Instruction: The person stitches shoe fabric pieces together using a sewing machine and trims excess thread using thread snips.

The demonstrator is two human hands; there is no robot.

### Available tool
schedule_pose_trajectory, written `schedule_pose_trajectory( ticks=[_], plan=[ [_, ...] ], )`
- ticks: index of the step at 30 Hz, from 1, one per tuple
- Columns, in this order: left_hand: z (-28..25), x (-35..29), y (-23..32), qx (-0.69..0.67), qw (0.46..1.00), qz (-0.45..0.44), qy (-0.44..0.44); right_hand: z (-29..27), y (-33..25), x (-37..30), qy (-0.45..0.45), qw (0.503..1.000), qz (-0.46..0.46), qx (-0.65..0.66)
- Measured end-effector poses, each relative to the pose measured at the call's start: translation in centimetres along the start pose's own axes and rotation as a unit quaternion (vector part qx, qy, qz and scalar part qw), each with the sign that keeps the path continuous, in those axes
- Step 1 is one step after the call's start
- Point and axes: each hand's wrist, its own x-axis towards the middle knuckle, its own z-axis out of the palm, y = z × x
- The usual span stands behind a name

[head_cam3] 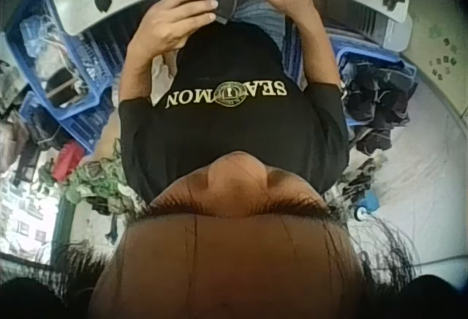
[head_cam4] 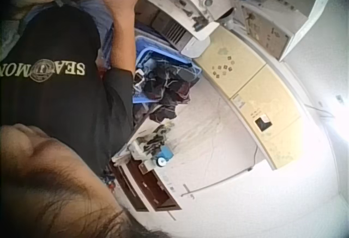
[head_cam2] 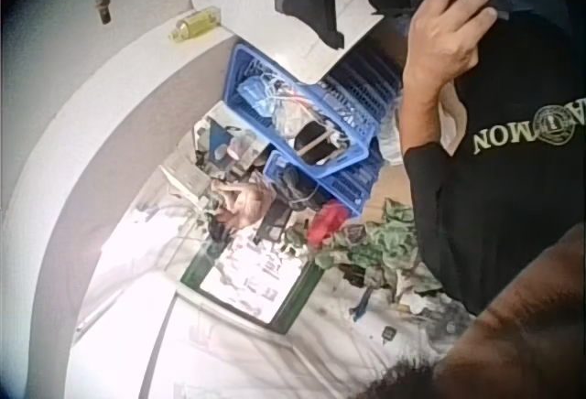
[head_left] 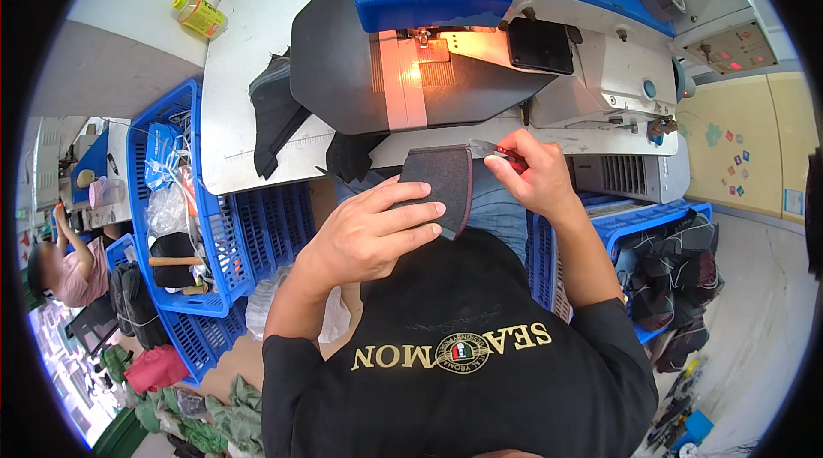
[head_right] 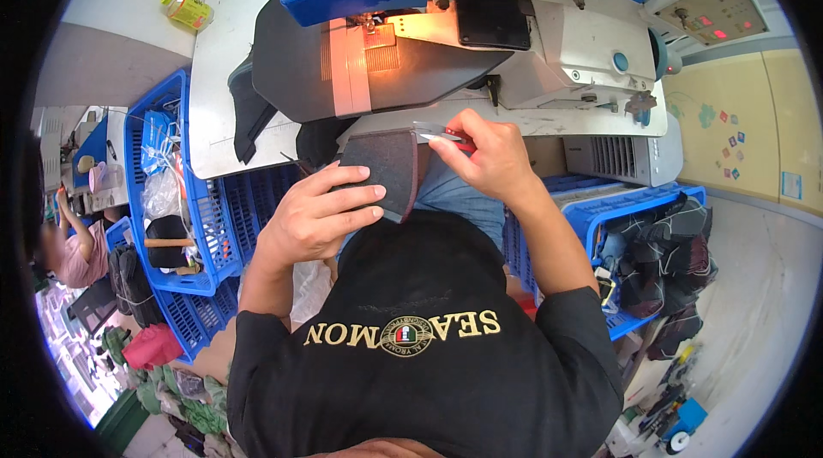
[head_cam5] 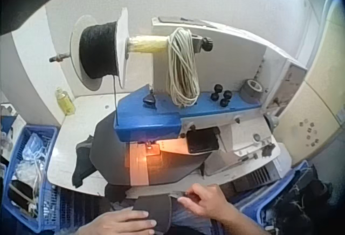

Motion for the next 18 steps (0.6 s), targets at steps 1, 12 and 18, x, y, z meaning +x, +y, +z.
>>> schedule_pose_trajectory(
  ticks=[1, 12, 18],
  plan=[
    [0.01, 0.00, 0.00, 0.000, 1.000, 0.000, 0.000, 0.06, 0.06, -0.09, 0.000, 1.000, 0.000, 0.000],
    [0.11, 0.05, -0.01, -0.003, 1.000, 0.001, 0.004, 0.82, 0.47, -0.48, 0.029, 0.998, -0.046, 0.013],
    [0.29, 0.10, 0.00, -0.003, 1.000, 0.003, 0.005, 0.83, 0.61, -0.58, 0.029, 0.999, -0.034, 0.029]
  ],
)
